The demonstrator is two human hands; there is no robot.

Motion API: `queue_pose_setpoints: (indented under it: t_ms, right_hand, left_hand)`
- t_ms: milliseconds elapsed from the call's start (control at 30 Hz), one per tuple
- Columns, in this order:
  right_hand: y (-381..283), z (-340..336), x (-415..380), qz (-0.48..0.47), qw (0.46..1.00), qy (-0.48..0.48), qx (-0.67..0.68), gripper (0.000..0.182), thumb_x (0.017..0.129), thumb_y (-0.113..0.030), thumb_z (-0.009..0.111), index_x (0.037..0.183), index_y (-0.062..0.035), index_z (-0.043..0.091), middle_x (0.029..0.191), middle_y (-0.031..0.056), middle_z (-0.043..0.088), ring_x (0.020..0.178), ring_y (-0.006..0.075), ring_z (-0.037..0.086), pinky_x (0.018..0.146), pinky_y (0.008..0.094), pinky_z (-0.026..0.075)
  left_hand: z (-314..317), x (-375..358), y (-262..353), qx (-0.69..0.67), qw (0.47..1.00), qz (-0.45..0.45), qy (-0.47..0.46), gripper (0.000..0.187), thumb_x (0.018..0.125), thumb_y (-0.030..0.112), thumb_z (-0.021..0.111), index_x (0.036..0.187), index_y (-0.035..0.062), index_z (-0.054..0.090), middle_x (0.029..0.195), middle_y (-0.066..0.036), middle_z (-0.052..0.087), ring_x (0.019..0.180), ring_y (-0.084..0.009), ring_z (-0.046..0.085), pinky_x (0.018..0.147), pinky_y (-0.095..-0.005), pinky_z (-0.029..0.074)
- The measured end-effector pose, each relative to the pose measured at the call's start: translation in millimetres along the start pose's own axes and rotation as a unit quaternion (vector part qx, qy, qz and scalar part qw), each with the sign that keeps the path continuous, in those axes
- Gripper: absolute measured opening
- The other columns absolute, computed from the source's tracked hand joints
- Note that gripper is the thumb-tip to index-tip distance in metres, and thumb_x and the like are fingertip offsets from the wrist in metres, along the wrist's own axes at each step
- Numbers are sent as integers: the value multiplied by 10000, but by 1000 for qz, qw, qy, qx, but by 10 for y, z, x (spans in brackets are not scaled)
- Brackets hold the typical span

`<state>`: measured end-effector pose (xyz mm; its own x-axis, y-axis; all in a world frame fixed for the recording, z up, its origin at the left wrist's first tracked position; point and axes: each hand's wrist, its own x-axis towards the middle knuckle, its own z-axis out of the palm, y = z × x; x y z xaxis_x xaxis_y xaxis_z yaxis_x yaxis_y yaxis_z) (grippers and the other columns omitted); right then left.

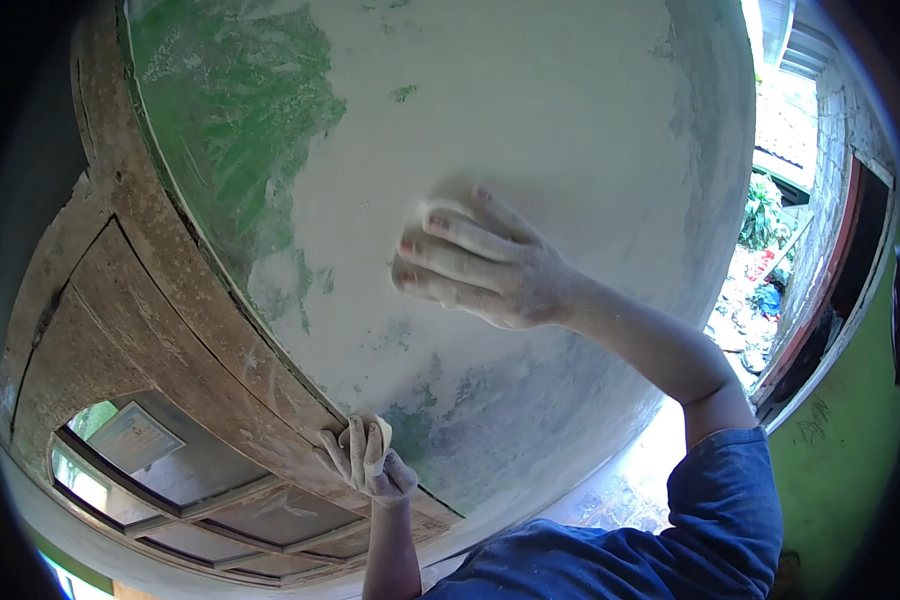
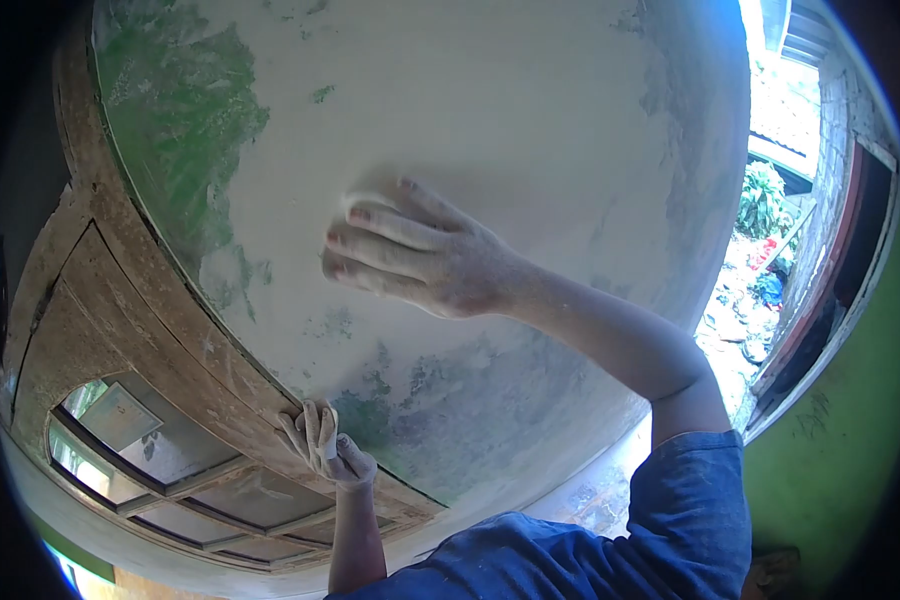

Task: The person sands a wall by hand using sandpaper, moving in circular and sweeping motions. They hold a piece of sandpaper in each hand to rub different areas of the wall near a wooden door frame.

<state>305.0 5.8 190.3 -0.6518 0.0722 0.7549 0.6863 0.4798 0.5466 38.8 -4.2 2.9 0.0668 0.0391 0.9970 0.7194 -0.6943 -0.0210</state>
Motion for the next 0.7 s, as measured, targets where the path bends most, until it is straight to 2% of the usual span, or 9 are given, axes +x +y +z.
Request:
queue_pose_setpoints:
  t_ms: [100, 167, 200, 267, 367, 433, 467, 533, 700]
  right_hand:
    - [383, -173, -10, -4, 991, 40, -127, 478, 832, -140, 608, 1279, -284, 517, 1441, -49, 383, 1357, 207, 308, 1119, 499, 182]
    - [684, -406, 86, 154, 956, 144, -204, 502, 836, -124, 604, 1301, -279, 499, 1436, -42, 391, 1353, 220, 314, 1114, 504, 196]
    - [779, -391, 123, 153, 956, 144, -204, 502, 836, -124, 604, 1301, -279, 499, 1436, -42, 391, 1353, 220, 314, 1114, 504, 196]
    - [890, -365, 170, 256, 923, 246, -147, 505, 842, -121, 594, 1310, -281, 492, 1438, -36, 389, 1356, 235, 307, 1100, 560, 180]
    - [415, -281, 348, 173, 966, 169, -96, 508, 850, -118, 585, 1321, -278, 484, 1433, -26, 396, 1353, 248, 310, 1087, 590, 175]
    - [51, -89, 280, 73, 995, 40, -47, 490, 839, -145, 610, 1299, -276, 503, 1420, -21, 412, 1343, 236, 325, 1106, 576, 130]
    - [4, -3, 249, 72, 996, 42, -45, 490, 839, -145, 610, 1299, -276, 503, 1420, -21, 412, 1343, 236, 325, 1106, 576, 130]
    - [-52, 84, 285, -44, 989, 73, -118, 522, 811, -177, 647, 1299, -279, 491, 1416, -11, 412, 1342, 214, 323, 1116, 578, 74]
    - [450, -378, 568, 112, 970, 107, -189, 501, 812, -206, 659, 1282, -270, 497, 1407, -4, 416, 1345, 191, 311, 1123, 563, 15]
  left_hand:
    - [6, 12, 1, 6, 1000, -6, 4, 324, 927, 212, 384, 1132, 81, 598, 1244, -133, 577, 1308, -442, 326, 1106, -567, 108]
    - [6, 11, 6, 3, 1000, -8, 7, 325, 928, 218, 384, 1127, 80, 602, 1239, -133, 580, 1307, -443, 328, 1108, -563, 103]
    - [1, 15, 7, 5, 1000, -7, 6, 326, 929, 220, 385, 1128, 80, 601, 1239, -133, 580, 1306, -443, 328, 1108, -563, 104]
    - [-3, 10, 1, 7, 1000, -7, 4, 327, 929, 222, 385, 1130, 80, 599, 1238, -133, 581, 1306, -443, 328, 1108, -563, 104]
    - [9, -4, -7, 5, 1000, -3, 5, 329, 929, 228, 384, 1126, 77, 601, 1238, -133, 581, 1309, -442, 324, 1108, -564, 105]
    - [14, 6, -6, 5, 1000, 2, 12, 329, 929, 231, 385, 1119, 75, 602, 1242, -136, 577, 1309, -444, 323, 1106, -566, 104]
    - [-1, 15, -2, 8, 1000, 2, 13, 329, 929, 231, 385, 1119, 75, 602, 1242, -136, 577, 1309, -444, 323, 1106, -566, 104]
    - [-32, 53, 1, 47, 998, 38, -3, 322, 930, 182, 381, 1171, 48, 548, 1229, -200, 560, 1244, -469, 400, 1061, -614, 200]
    - [-32, 59, 14, 43, 999, 33, -7, 319, 933, 175, 374, 1168, 48, 547, 1206, -188, 577, 1219, -425, 450, 1071, -600, 205]
